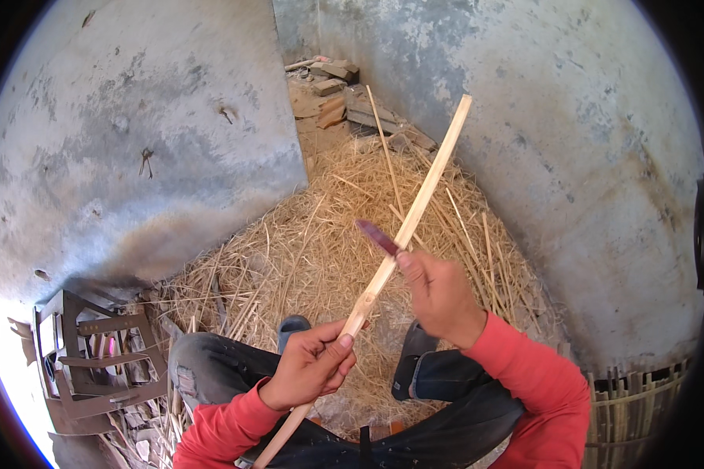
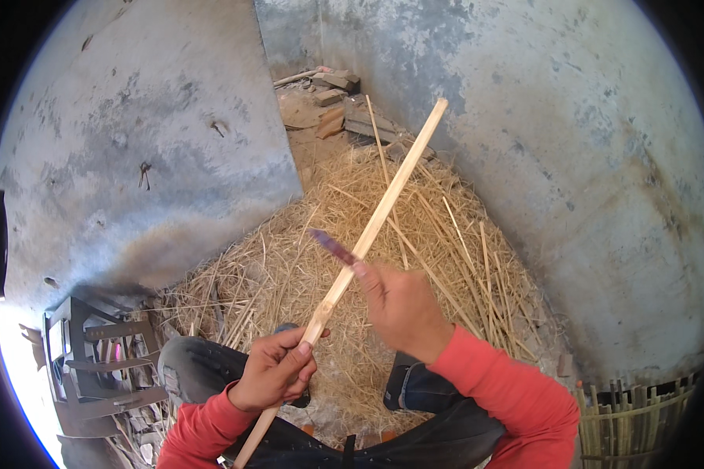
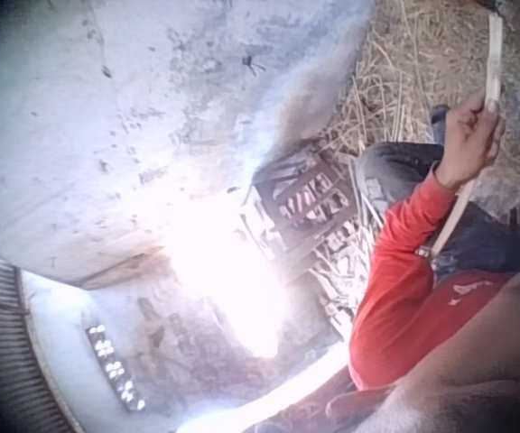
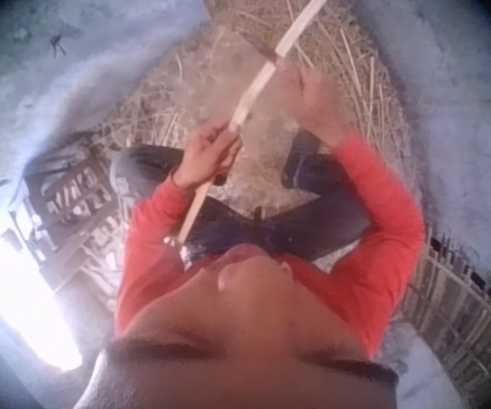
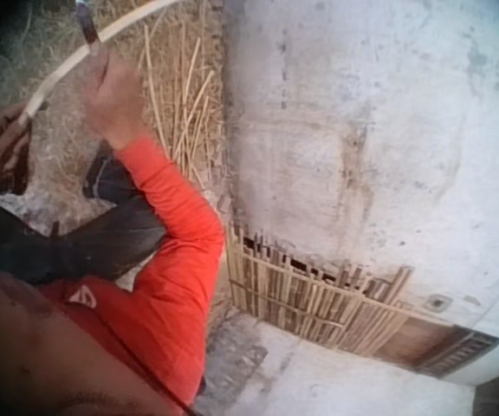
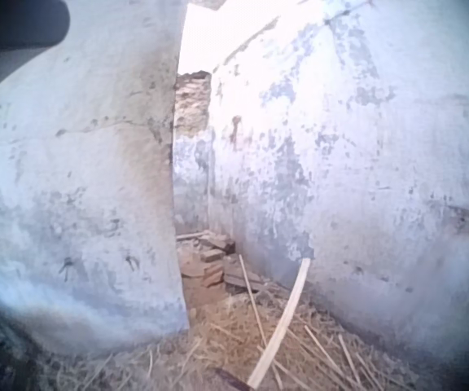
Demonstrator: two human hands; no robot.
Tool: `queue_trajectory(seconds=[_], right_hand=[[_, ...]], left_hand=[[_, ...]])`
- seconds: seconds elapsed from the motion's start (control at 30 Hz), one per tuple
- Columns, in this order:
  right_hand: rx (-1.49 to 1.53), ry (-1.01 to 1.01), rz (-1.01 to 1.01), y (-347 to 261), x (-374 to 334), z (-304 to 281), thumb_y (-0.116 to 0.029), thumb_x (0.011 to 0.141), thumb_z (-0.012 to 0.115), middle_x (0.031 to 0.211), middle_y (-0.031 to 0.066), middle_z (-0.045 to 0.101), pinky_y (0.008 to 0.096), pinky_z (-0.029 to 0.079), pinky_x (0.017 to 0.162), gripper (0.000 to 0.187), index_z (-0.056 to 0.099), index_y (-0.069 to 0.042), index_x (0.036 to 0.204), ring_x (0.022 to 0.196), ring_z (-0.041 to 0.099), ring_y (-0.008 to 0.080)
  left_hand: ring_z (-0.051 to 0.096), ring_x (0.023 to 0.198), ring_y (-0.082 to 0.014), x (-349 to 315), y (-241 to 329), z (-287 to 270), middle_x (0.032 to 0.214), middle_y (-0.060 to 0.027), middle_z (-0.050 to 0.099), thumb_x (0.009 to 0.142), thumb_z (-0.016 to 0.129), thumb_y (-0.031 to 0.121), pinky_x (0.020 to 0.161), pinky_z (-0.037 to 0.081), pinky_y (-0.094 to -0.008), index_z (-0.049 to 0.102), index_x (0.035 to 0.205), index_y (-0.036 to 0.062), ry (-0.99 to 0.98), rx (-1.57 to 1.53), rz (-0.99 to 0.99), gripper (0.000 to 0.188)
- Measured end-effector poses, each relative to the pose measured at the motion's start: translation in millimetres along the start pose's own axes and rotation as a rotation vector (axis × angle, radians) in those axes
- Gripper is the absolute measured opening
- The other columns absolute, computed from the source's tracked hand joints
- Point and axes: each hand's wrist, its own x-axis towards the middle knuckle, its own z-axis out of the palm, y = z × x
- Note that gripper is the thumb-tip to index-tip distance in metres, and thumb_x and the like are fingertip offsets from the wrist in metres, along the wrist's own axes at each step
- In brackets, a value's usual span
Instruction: The person shaves a thin piece of wood with a small knife, removing layers and smoothing the surface while sitting on the ground.
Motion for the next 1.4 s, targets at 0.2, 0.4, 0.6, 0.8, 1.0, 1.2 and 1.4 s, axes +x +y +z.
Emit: queue_trajectory(seconds=[0.2, 0.4, 0.6, 0.8, 1.0, 1.2, 1.4], right_hand=[[0.036, -0.119, -0.017, -10.9, -18.8, 14.5, -0.031, 0.107, 0.048, 0.055, 0.02, 0.051, 0.0432, 0.04, 0.047, 0.043, 0.059, 0.001, 0.08, 0.047, 0.055, 0.0347], [0.453, -0.188, 0.142, -0.7, -27.8, 37.4, -0.036, 0.109, 0.046, 0.054, 0.0098, 0.045, 0.0367, 0.035, 0.044, 0.05, 0.055, -0.002, 0.074, 0.043, 0.046, 0.0172], [0.975, -0.538, 0.697, -5.2, -8.3, 8.8, -0.045, 0.108, 0.046, 0.058, -0.0053, 0.045, 0.0269, 0.03, 0.045, 0.055, 0.05, -0.006, 0.07, 0.049, 0.039, 0.0057], [0.634, -0.274, 0.359, -11.1, -3.2, -0.9, -0.029, 0.101, 0.065, 0.062, -0.0071, 0.05, 0.0239, 0.031, 0.049, 0.031, 0.067, -0.002, 0.086, 0.056, 0.041, 0.0016], [0.572, -0.333, 0.292, -9.3, -8.8, 8.2, -0.013, 0.092, 0.075, 0.069, -0.0045, 0.06, 0.0228, 0.041, 0.058, 0.017, 0.073, 0.001, 0.102, 0.066, 0.05, 0.0017], [0.476, -0.344, 0.261, -12.2, -11.5, 4.0, -0.012, 0.096, 0.07, 0.074, -0.004, 0.061, 0.0249, 0.042, 0.06, 0.014, 0.071, 0.001, 0.101, 0.068, 0.05, 0.0031], [0.592, -0.386, 0.175, -5.2, -8.6, 2.5, -0.013, 0.099, 0.064, 0.077, 0.0, 0.061, 0.0266, 0.044, 0.066, 0.02, 0.067, 0.003, 0.109, 0.074, 0.05, 0.0058]], left_hand=[[0.037, 0.041, -0.0038, -2.9, 2.9, -1.2, 0.069, -0.0031, 0.054, 0.109, 0.046, 0.016, 0.039, 0.029, -0.0211, 0.052, 0.141, -0.0005, 0.005, -0.019, 0.012, 0.036], [0.036, 0.039, -0.0047, -3.8, 6.4, -2.7, 0.067, -0.0038, 0.054, 0.109, 0.046, 0.017, 0.037, 0.03, -0.022, 0.051, 0.141, -0.0024, 0.001, -0.129, -0.039, 0.038], [0.036, 0.039, -0.0055, -4.2, 10.9, -9.9, 0.066, -0.0034, 0.053, 0.109, 0.045, 0.018, 0.037, 0.03, -0.0224, 0.049, 0.141, -0.0054, -0.02, -0.19, -0.05, 0.039], [0.038, 0.04, -0.0055, -0.9, 3.6, -11.5, 0.067, -0.0041, 0.055, 0.109, 0.046, 0.018, 0.038, 0.03, -0.0216, 0.05, 0.142, -0.0031, 0.008, -0.153, -0.027, 0.039], [0.041, 0.043, -0.0043, 3.3, -7.3, -9.8, 0.071, -0.0036, 0.058, 0.109, 0.047, 0.017, 0.04, 0.033, -0.0204, 0.049, 0.146, 0.0021, 0.019, -0.061, 0.014, 0.039], [0.042, 0.044, -0.0048, 6.3, -9.5, -8.2, 0.071, -0.0047, 0.058, 0.109, 0.047, 0.018, 0.04, 0.033, -0.0208, 0.049, 0.145, 0.0018, 0.021, -0.001, 0.023, 0.039], [0.039, 0.043, -0.0052, 2.5, -1.4, -6.6, 0.07, -0.006, 0.058, 0.11, 0.044, 0.02, 0.041, 0.033, -0.0217, 0.049, 0.143, -0.0006, -0.021, -0.07, -0.03, 0.039]])
